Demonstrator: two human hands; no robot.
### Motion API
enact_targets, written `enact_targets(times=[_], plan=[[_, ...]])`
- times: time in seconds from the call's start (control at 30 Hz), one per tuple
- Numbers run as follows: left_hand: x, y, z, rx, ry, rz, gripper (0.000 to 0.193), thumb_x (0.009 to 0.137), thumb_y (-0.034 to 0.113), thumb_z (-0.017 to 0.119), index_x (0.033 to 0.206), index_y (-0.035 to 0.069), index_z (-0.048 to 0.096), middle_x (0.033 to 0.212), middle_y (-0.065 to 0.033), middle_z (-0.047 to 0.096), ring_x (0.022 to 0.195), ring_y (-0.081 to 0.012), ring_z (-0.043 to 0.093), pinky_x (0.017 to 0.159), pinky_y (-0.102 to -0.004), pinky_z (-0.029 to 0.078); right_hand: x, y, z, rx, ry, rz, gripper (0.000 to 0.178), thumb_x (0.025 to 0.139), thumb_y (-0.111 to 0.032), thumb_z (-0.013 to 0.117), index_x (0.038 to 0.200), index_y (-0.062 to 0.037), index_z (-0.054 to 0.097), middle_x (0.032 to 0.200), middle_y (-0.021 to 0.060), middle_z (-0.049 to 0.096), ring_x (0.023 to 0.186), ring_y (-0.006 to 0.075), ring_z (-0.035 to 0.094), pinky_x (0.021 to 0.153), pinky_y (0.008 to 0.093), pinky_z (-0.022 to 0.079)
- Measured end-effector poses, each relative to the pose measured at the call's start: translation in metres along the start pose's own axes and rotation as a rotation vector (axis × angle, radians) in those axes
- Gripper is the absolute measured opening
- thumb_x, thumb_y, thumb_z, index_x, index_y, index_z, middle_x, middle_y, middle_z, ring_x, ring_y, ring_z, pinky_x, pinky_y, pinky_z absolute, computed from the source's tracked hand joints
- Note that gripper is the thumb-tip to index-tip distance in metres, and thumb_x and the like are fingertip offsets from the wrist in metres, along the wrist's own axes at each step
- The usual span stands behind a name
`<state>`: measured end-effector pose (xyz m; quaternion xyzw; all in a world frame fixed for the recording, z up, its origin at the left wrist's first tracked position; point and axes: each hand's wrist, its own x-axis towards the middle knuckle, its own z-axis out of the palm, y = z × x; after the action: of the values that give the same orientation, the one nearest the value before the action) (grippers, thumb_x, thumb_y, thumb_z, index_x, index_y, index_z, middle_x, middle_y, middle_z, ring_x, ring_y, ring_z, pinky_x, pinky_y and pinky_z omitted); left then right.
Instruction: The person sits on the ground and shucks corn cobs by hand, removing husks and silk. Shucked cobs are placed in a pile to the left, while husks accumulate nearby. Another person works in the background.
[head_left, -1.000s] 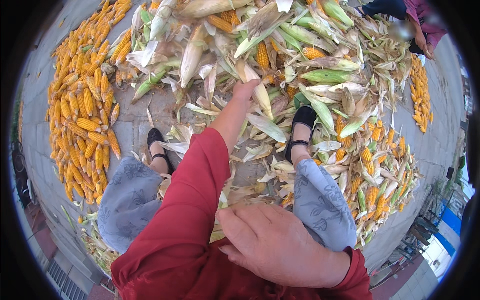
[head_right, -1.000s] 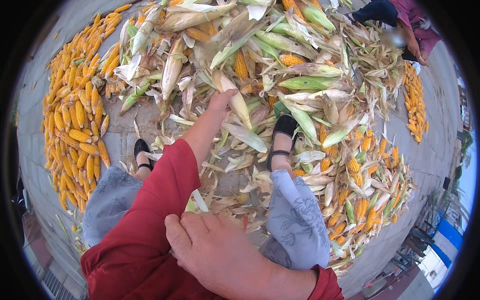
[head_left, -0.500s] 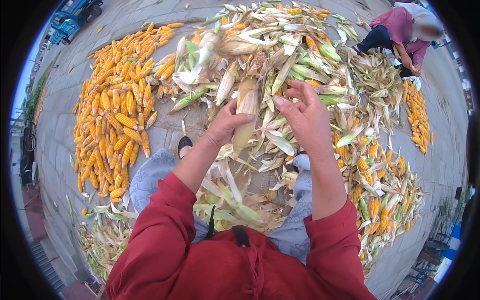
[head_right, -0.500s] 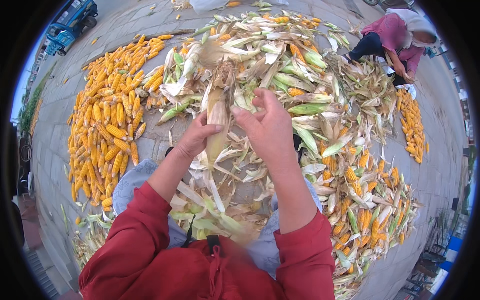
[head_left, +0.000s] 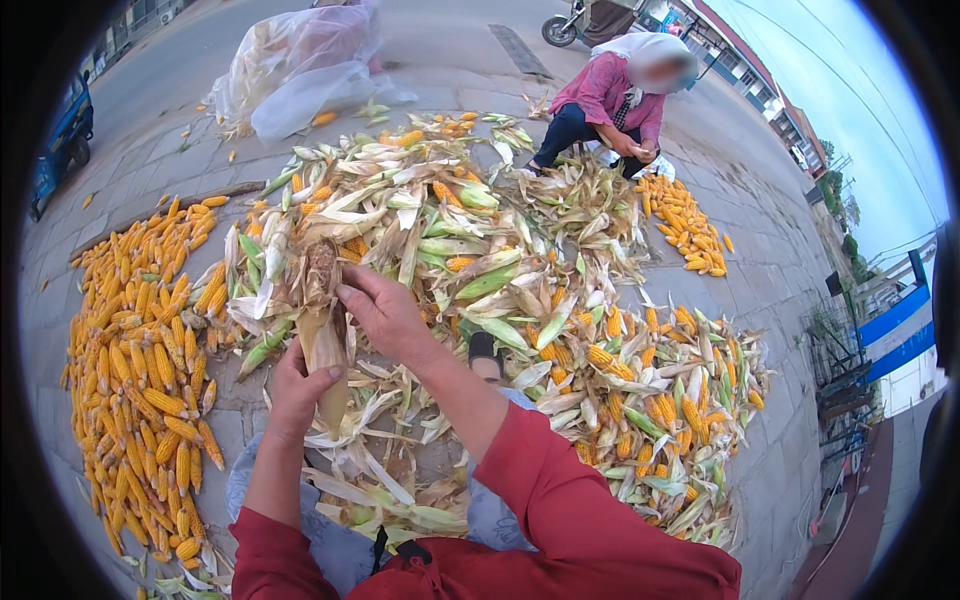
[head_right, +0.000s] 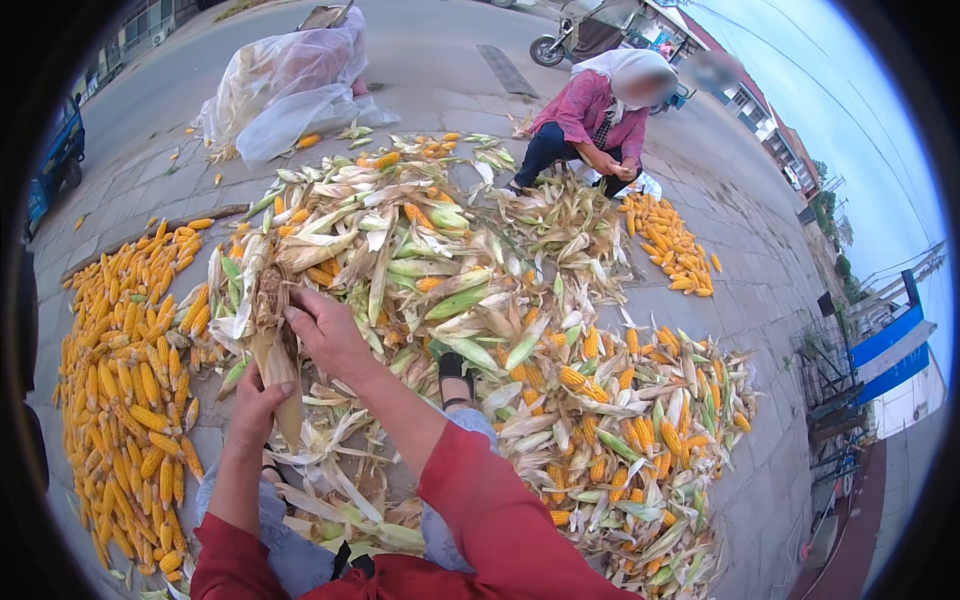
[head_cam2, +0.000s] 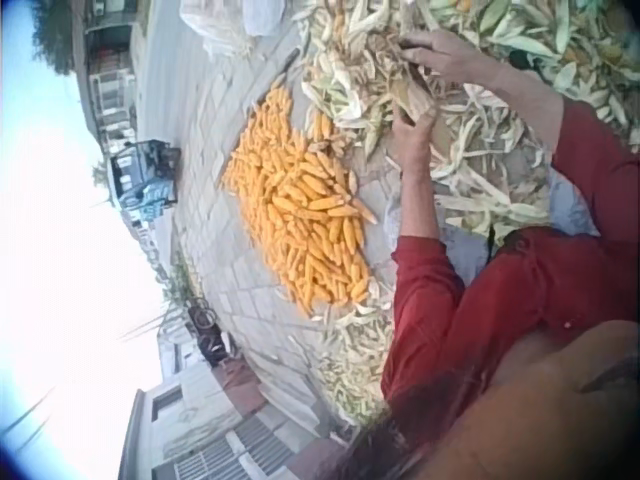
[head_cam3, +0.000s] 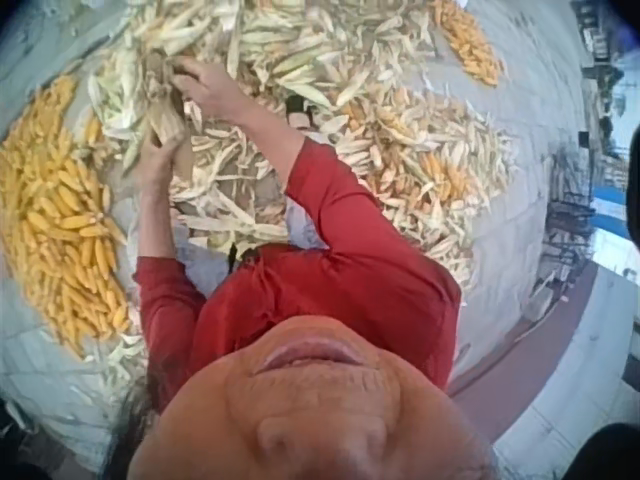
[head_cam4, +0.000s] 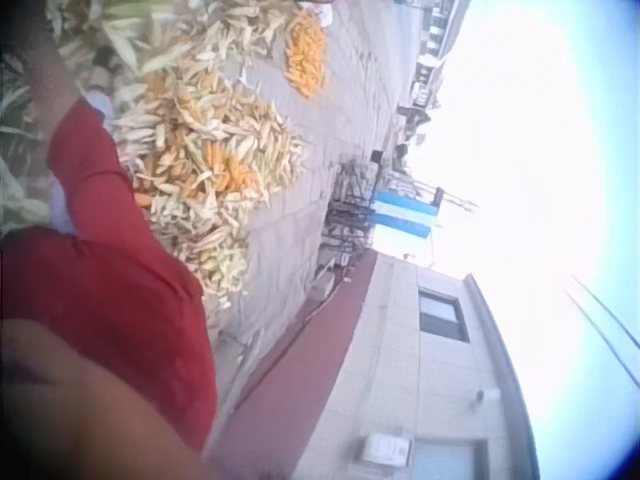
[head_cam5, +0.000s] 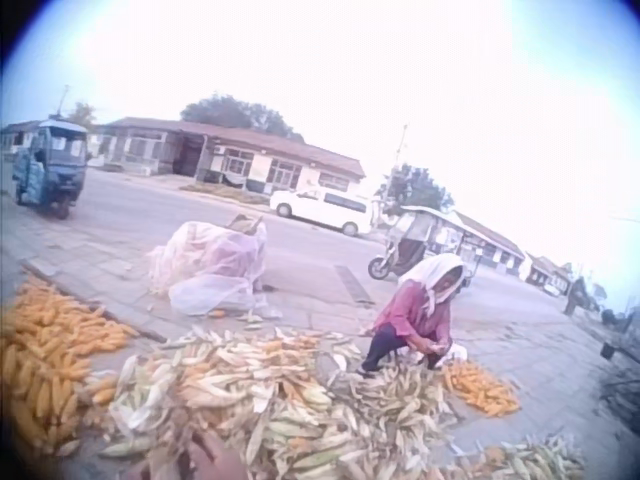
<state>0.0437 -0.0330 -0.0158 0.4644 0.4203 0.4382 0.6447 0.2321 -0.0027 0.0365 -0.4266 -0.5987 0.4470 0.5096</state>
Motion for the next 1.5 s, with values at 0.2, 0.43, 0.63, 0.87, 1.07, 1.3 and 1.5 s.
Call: enact_targets(times=[0.2, 0.43, 0.63, 0.87, 1.07, 1.3, 1.5], plan=[[0.011, 0.006, -0.005, 0.126, 0.002, 0.102, 0.066, 0.068, 0.013, 0.071, 0.128, -0.002, 0.048, 0.113, -0.0095, 0.059, 0.099, -0.0175, 0.058, 0.088, -0.0306, 0.047, 0.005, 0.009, -0.001, -0.095, 0.059, -0.079, 0.023, 0.094, -0.013, 0.051, 0.109, 0.0015, 0.058, 0.083, 0.0063, 0.063, 0.072, 0.0113, 0.057, 0.067, 0.0252, 0.048], [0.016, 0.008, -0.011, 0.228, -0.009, 0.150, 0.064, 0.068, 0.014, 0.069, 0.127, -0.001, 0.048, 0.112, -0.0102, 0.058, 0.101, -0.0181, 0.056, 0.090, -0.0309, 0.045, 0.010, 0.019, 0.002, -0.105, 0.146, -0.004, 0.013, 0.090, -0.009, 0.053, 0.094, 0.0022, 0.059, 0.070, 0.0044, 0.059, 0.059, 0.0099, 0.056, 0.056, 0.0263, 0.047], [0.009, 0.008, -0.009, 0.394, 0.074, 0.294, 0.061, 0.070, 0.012, 0.067, 0.126, -0.002, 0.048, 0.114, -0.0110, 0.056, 0.103, -0.0190, 0.054, 0.092, -0.0317, 0.043, 0.013, 0.003, 0.005, 0.102, 0.153, 0.202, 0.011, 0.088, -0.005, 0.052, 0.092, 0.0011, 0.061, 0.075, 0.0041, 0.062, 0.064, 0.0101, 0.059, 0.059, 0.0257, 0.049], [-0.002, 0.026, 0.011, 0.613, 0.077, 0.551, 0.051, 0.068, -0.002, 0.063, 0.117, 0.000, 0.052, 0.105, -0.0096, 0.058, 0.096, -0.0182, 0.055, 0.088, -0.0299, 0.043, 0.011, 0.020, 0.005, 0.859, 0.200, 0.602, 0.017, 0.090, -0.010, 0.054, 0.104, -0.0043, 0.062, 0.087, 0.0038, 0.065, 0.071, 0.0133, 0.063, 0.062, 0.0282, 0.053], [0.009, 0.017, 0.007, 0.297, 0.020, 0.394, 0.056, 0.070, 0.001, 0.066, 0.123, 0.000, 0.049, 0.111, -0.0089, 0.058, 0.099, -0.0179, 0.056, 0.090, -0.0307, 0.044, 0.011, 0.056, 0.003, 0.828, 0.038, 0.448, 0.023, 0.089, -0.020, 0.058, 0.108, -0.0066, 0.059, 0.092, 0.0044, 0.065, 0.068, 0.0151, 0.066, 0.052, 0.0274, 0.054], [0.013, 0.022, -0.008, 0.079, -0.127, 0.115, 0.069, 0.065, 0.016, 0.073, 0.127, -0.001, 0.047, 0.114, -0.0080, 0.058, 0.102, -0.0169, 0.056, 0.092, -0.0303, 0.043, 0.014, 0.023, -0.006, 0.651, -0.026, 0.546, 0.029, 0.090, -0.033, 0.059, 0.096, -0.0048, 0.060, 0.074, 0.0068, 0.065, 0.049, 0.0151, 0.062, 0.039, 0.0254, 0.048], [0.014, 0.031, -0.015, -0.036, -0.190, -0.028, 0.067, 0.062, 0.012, 0.070, 0.125, -0.001, 0.050, 0.111, -0.0068, 0.061, 0.102, -0.0174, 0.058, 0.092, -0.0302, 0.043, 0.013, 0.004, -0.015, 0.232, -0.345, 0.488, 0.036, 0.095, -0.034, 0.051, 0.092, 0.0003, 0.061, 0.063, 0.0082, 0.063, 0.046, 0.0161, 0.062, 0.037, 0.0243, 0.047]])
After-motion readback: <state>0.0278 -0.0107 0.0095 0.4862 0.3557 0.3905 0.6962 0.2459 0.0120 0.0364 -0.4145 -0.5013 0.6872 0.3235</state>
